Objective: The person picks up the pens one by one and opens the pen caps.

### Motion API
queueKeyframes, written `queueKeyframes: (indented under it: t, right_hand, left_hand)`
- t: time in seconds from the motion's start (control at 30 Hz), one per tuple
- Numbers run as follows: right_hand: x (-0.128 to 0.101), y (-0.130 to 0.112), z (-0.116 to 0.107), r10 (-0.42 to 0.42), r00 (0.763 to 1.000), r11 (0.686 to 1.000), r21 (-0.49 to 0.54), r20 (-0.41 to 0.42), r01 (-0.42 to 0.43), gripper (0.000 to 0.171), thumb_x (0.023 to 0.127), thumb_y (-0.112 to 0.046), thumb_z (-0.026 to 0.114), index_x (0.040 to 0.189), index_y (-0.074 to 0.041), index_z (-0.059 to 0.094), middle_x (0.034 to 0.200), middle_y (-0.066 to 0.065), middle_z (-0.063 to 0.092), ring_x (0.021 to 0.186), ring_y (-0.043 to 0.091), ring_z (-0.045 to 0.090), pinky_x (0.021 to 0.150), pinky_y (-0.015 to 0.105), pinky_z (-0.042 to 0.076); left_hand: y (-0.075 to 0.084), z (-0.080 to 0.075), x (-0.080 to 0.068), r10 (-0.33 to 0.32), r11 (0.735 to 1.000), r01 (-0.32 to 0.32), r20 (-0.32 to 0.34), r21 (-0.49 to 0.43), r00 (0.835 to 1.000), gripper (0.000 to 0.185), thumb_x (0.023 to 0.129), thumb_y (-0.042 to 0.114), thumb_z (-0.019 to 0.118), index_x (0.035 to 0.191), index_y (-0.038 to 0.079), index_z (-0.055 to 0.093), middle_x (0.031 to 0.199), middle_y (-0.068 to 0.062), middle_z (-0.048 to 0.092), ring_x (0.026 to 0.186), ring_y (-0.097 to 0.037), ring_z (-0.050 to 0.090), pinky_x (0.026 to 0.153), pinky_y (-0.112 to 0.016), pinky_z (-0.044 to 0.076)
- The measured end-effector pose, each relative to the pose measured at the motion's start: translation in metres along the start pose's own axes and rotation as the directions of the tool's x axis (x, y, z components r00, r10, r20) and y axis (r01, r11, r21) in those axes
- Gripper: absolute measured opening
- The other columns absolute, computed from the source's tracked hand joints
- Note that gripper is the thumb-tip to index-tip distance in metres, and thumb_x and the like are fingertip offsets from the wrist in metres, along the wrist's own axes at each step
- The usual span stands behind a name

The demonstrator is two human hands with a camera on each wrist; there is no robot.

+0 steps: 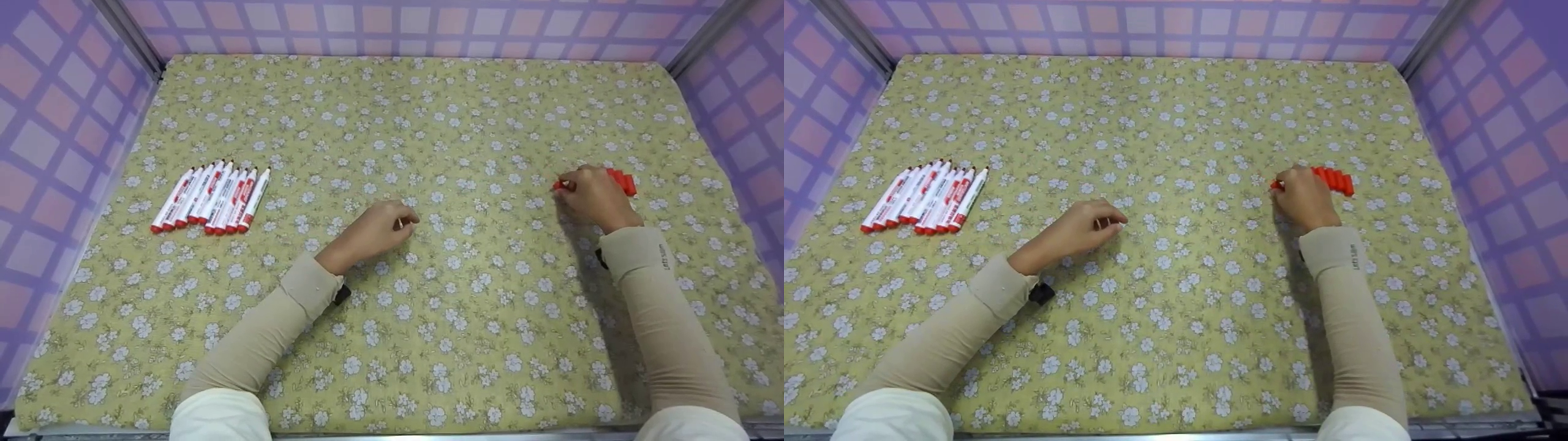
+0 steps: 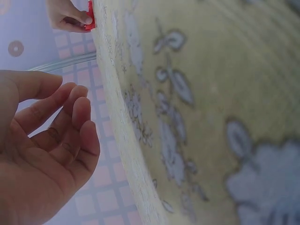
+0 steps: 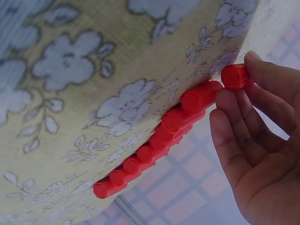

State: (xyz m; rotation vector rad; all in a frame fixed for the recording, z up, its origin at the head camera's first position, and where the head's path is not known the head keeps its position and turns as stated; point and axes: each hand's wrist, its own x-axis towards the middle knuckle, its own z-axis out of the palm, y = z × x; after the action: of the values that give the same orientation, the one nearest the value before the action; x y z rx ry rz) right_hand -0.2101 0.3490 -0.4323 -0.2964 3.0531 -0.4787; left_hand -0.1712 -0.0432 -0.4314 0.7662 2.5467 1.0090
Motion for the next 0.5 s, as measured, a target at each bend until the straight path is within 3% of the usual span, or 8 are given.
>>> queueKeyframes:
  t: [0.3,0.5]
  right_hand:
    - [0.0005,0.0024,0.0017,0.02,1.0,0.999,-0.037,0.017,-0.019,0.022,0.088,-0.006,0.068,0.106,0.005,0.07,0.093,0.025,0.063,0.074,0.03,0.053,0.057,0.039,0.043]
    - [0.0011,0.0023,0.0025,0.054,0.998,0.998,-0.045,0.041,-0.052,0.022,0.089,-0.009,0.067,0.107,0.004,0.069,0.077,0.018,0.053,0.062,0.025,0.041,0.049,0.033,0.033]
  left_hand:
    - [0.0018,0.0015,-0.0011,-0.01,1.0,0.01,0.038,-0.005,0.999,0.025,0.097,0.014,0.054,0.115,0.004,0.068,0.109,-0.008,0.066,0.095,-0.018,0.06,0.081,-0.03,0.052]
    - [0.0008,0.0024,-0.0011,-0.007,1.0,0.007,0.048,-0.001,0.999,0.024,0.096,0.015,0.055,0.114,0.005,0.069,0.108,-0.008,0.066,0.095,-0.017,0.059,0.081,-0.03,0.051]
